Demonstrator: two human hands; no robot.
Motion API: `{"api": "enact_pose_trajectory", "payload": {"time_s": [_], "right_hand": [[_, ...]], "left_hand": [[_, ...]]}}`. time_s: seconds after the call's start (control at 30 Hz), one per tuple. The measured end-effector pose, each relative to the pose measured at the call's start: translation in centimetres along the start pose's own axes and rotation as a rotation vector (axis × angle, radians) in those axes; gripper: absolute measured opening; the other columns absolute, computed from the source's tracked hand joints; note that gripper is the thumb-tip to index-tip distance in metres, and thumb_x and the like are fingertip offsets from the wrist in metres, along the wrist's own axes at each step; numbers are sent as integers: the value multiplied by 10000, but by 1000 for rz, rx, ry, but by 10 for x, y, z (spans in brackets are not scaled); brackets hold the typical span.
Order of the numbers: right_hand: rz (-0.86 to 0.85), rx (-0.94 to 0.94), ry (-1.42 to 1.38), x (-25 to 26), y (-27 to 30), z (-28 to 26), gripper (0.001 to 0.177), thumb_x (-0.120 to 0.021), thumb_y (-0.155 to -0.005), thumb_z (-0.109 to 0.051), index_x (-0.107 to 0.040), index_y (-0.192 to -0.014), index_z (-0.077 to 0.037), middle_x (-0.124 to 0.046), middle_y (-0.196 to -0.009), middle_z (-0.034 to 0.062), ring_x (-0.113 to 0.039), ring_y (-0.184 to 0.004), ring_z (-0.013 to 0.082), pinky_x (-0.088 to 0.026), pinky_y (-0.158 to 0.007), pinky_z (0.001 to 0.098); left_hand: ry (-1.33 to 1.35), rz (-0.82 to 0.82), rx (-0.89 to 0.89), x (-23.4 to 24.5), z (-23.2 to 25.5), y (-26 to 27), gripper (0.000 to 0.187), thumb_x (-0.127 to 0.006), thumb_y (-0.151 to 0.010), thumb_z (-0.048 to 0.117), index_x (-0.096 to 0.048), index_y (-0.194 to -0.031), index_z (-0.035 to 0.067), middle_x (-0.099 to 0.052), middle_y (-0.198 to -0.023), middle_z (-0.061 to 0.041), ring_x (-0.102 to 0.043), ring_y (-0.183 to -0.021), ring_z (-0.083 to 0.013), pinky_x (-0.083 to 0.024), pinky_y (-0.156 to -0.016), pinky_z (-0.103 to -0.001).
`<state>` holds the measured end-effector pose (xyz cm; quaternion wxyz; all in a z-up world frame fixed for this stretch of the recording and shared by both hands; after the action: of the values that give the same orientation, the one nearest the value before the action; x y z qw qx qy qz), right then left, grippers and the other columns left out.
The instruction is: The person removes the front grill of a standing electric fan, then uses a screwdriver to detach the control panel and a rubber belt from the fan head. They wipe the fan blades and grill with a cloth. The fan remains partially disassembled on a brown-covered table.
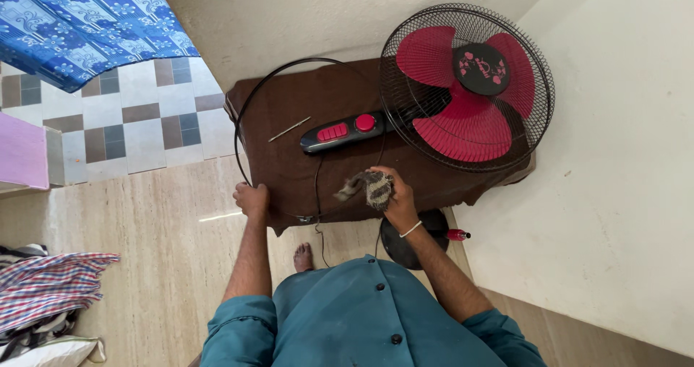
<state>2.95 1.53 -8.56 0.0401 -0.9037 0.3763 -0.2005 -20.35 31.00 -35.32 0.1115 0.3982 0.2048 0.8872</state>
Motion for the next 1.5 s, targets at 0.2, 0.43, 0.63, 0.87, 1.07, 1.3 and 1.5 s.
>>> {"api": "enact_pose_trajectory", "payload": {"time_s": [0.2, 0.43, 0.63, 0.87, 1.07, 1.3, 1.5], "right_hand": [[-18, -83, -164, 12, 12, 16, 402, -635, -890, 118, -644, -1260, -37, -692, -1118, 32, -663, -1011, 111, -567, -876, 257], [71, -271, -509, 42, 35, 37, 411, -590, -943, 100, -606, -1333, -26, -678, -1155, 56, -658, -1051, 135, -551, -934, 270], [104, -293, -962, 85, 56, 37, 377, -569, -964, 22, -595, -1339, -13, -695, -1066, 137, -701, -817, 245, -600, -662, 383], [242, -209, -915, 168, 77, 38, 203, -464, -1067, -8, -618, -1189, 40, -694, -1067, 168, -711, -886, 278, -612, -727, 427], [316, -70, -929, 250, 99, 0, 421, -465, -944, -79, -546, -1346, 17, -674, -1195, 190, -692, -1058, 311, -581, -894, 477], [285, -147, -554, 303, 106, 3, 370, -556, -1070, -245, -601, -1306, 37, -634, -1160, 129, -590, -1058, 189, -488, -947, 339], [269, -167, -331, 291, 85, 5, 225, -744, -952, -121, -661, -1124, -2, -701, -1037, 42, -673, -940, 78, -571, -807, 223]], "left_hand": [[98, 51, 3, 7, -3, 5, 754, -705, -828, 218, -374, -1469, -2, -429, -1444, -315, -494, -1296, -475, -431, -1084, -540], [-24, 149, 21, 18, 13, 30, 716, -718, -834, 201, -411, -1473, 105, -422, -1467, -234, -422, -1350, -440, -380, -1044, -658], [31, 336, -582, 24, 124, 97, 564, -725, -863, 159, -540, -1391, 87, -528, -1399, -193, -452, -1318, -426, -385, -1025, -616], [316, 132, -1240, -8, 273, 265, 372, -713, -927, 117, -616, -1282, 57, -632, -1267, -151, -557, -1242, -354, -417, -1075, -518], [250, -36, -1447, -40, 327, 390, 313, -733, -917, 135, -642, -1213, 86, -633, -1255, -113, -555, -1253, -327, -380, -1075, -500], [105, -78, -1438, -70, 325, 431, 352, -738, -925, 199, -639, -1242, 84, -555, -1402, -131, -484, -1362, -338, -332, -1113, -535], [-18, -98, -1391, -77, 320, 411, 430, -733, -920, 260, -623, -1296, 83, -457, -1519, -168, -385, -1462, -372, -271, -1156, -615]]}}
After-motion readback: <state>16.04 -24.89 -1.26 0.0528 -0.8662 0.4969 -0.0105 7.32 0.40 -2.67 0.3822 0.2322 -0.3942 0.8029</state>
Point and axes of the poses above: each hand's wrist, its own y-axis away from the middle knuckle, its own x-axis out of the back of the hand, z = x × y, the point moved 8 cm from there along -y, towards the middle knuckle
